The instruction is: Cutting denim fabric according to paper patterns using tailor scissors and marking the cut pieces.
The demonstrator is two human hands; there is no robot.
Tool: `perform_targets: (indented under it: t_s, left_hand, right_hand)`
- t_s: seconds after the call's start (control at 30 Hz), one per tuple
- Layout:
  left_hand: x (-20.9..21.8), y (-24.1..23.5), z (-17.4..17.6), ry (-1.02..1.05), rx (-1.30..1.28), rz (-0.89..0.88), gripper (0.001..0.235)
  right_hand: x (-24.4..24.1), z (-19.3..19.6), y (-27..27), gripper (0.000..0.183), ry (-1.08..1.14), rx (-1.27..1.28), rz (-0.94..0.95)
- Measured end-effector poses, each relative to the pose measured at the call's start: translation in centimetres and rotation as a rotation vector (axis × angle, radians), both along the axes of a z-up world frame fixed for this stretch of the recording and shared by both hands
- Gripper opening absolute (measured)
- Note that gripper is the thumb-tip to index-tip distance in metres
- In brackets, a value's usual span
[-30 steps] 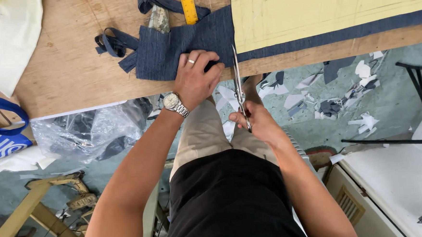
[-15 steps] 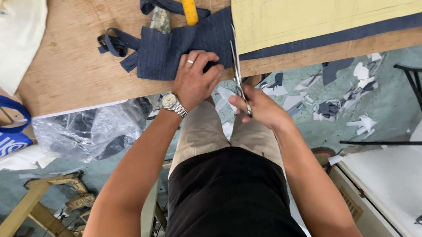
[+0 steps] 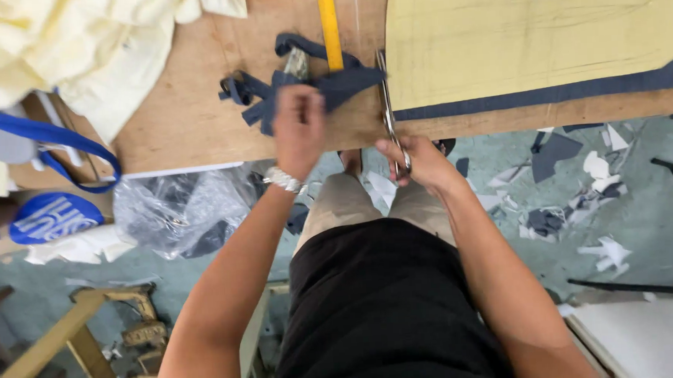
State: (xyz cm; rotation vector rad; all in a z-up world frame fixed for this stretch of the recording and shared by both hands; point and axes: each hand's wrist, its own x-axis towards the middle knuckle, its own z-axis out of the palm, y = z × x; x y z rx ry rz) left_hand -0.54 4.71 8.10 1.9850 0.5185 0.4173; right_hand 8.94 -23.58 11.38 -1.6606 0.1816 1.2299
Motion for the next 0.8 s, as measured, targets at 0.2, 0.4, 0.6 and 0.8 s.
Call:
perform_targets:
  t_s: [0.2,0.4,0.6,0.8]
  left_hand:
    - [1.3,11.9,10.9,-0.184,-0.517,0.182,0.006]
    - [11.0,10.8,22.9,-0.271,-0.758,0.148,0.015]
    - [25.0,-3.5,24.5,-0.214,-0.625,0.114,0.023]
    - [41.3,-25.1,22.2,-0.009,-0.634,0.002,0.013]
  right_hand:
    - [0.1,2.7,-15.1,0.041,-0.071,0.035,-0.041]
    - [8.9,5.8,-34.8,0.034,-0.074,-0.242,-0.261]
    - [28.7,9.8,-50.8,0.057,-0.338,-0.708,-0.150]
    - [47.6,3.8,-61.4,0.102,-0.633,-1.084,0.336]
